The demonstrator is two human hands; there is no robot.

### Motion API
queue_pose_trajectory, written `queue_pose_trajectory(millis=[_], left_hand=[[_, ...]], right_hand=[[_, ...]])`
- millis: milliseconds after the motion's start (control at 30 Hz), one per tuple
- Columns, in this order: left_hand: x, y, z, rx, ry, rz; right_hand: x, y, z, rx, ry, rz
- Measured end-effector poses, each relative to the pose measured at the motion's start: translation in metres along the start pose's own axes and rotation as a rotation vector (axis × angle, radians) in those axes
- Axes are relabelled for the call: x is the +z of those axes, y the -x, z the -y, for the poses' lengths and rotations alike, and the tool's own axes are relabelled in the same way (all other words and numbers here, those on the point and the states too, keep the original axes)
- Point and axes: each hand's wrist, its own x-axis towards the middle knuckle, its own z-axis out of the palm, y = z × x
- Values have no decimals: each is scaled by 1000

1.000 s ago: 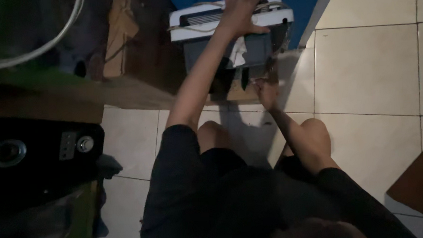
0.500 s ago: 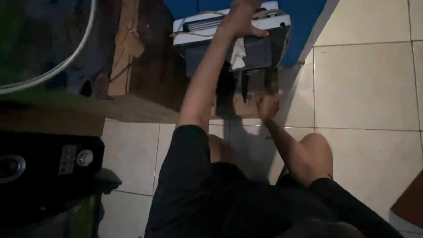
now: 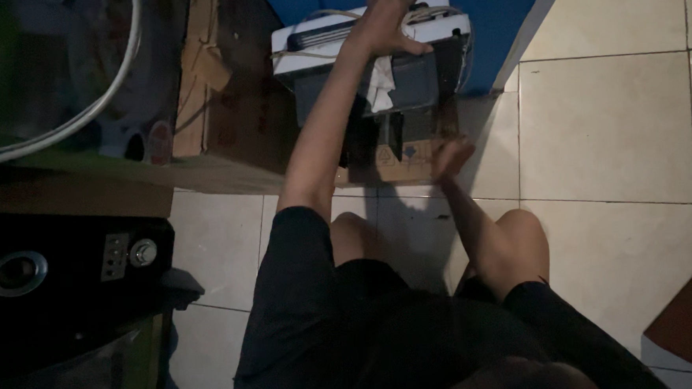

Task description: The person wipes a white plastic vent cover with a cloth, removes the outer casing to wipe the internal fan assembly and frame, and then cleans a small handheld pink fan using the same cloth.

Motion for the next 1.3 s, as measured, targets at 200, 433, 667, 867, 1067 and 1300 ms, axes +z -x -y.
queue_pose_trajectory(millis=[200,433,667,867,1067,1300], left_hand=[[7,5,2,22,-15,19],[22,14,-18,11,-97,-5],[-11,52,-57,-67,-83,-117],[-58,144,-131,-189,295,-546],[-49,197,-251,61,427,-644],[-39,247,-193,-612,404,-628]], right_hand=[[-6,-19,-1,-144,78,-51],[-8,-61,-2,-154,363,159],[-42,-51,-42,-357,-68,-59],[-157,-30,7,-66,-691,204],[-220,18,99,-11,-1112,640],[-177,-40,120,-682,-1768,890]])
